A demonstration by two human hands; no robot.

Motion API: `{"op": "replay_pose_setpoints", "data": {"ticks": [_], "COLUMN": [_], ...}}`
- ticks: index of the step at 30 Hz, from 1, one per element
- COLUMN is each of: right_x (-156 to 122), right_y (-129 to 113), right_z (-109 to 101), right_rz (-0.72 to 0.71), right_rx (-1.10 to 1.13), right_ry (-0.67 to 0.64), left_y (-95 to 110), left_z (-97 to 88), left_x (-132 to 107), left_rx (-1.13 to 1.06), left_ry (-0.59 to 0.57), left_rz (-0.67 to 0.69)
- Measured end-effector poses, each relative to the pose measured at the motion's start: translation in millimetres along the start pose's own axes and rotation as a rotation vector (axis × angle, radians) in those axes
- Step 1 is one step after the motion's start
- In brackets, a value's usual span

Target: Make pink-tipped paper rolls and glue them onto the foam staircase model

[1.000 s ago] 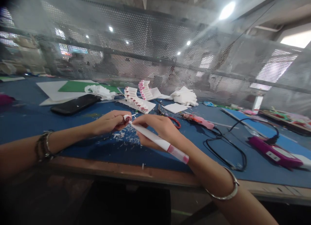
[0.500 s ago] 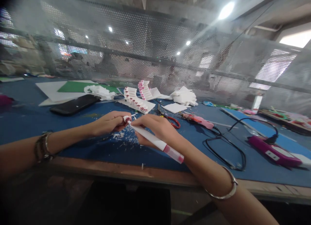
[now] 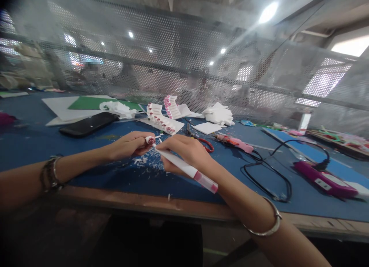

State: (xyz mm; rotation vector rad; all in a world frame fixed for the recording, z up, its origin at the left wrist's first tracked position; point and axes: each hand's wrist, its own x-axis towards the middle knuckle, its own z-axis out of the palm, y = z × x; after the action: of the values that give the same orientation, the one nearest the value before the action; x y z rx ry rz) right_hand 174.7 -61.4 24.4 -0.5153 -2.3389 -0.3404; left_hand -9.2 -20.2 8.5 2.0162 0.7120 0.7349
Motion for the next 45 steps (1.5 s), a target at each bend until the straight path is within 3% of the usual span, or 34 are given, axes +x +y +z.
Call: {"op": "replay_pose_setpoints", "data": {"ticks": [10, 23, 26, 32, 35, 38, 42, 45], "right_x": [1.5, 1.4, 0.2, -3.9, -5.1, -2.7, 4.2, 7.5], "right_y": [-2.5, -2.7, -0.2, 22.6, 35.0, 45.3, 66.5, 89.5], "right_z": [-1.4, -3.0, -7.5, -16.3, -21.1, -26.5, -28.5, -23.4], "right_rz": [-0.02, 0.004, 0.119, 0.413, 0.485, 0.501, 0.442, 0.456], "right_rx": [0.061, 0.054, 0.047, 0.119, 0.032, -0.177, -0.469, -0.532], "right_ry": [0.021, 0.01, 0.063, 0.289, 0.304, 0.131, -0.391, -0.546], "left_y": [-1.4, -2.6, -3.9, -4.3, -6.0, -9.2, -12.4, -12.4], "left_z": [-1.8, -3.3, -3.8, -4.0, -4.3, -5.2, -6.0, -4.9], "left_x": [0.0, -0.1, 0.9, 2.4, 3.0, 3.7, 4.6, 5.0], "left_rx": [-0.211, -0.249, -0.267, -0.293, -0.269, -0.22, -0.166, -0.152], "left_ry": [-0.104, -0.146, -0.158, -0.195, -0.207, -0.218, -0.208, -0.199], "left_rz": [-0.059, -0.07, -0.065, -0.004, -0.015, -0.019, 0.022, 0.046]}}
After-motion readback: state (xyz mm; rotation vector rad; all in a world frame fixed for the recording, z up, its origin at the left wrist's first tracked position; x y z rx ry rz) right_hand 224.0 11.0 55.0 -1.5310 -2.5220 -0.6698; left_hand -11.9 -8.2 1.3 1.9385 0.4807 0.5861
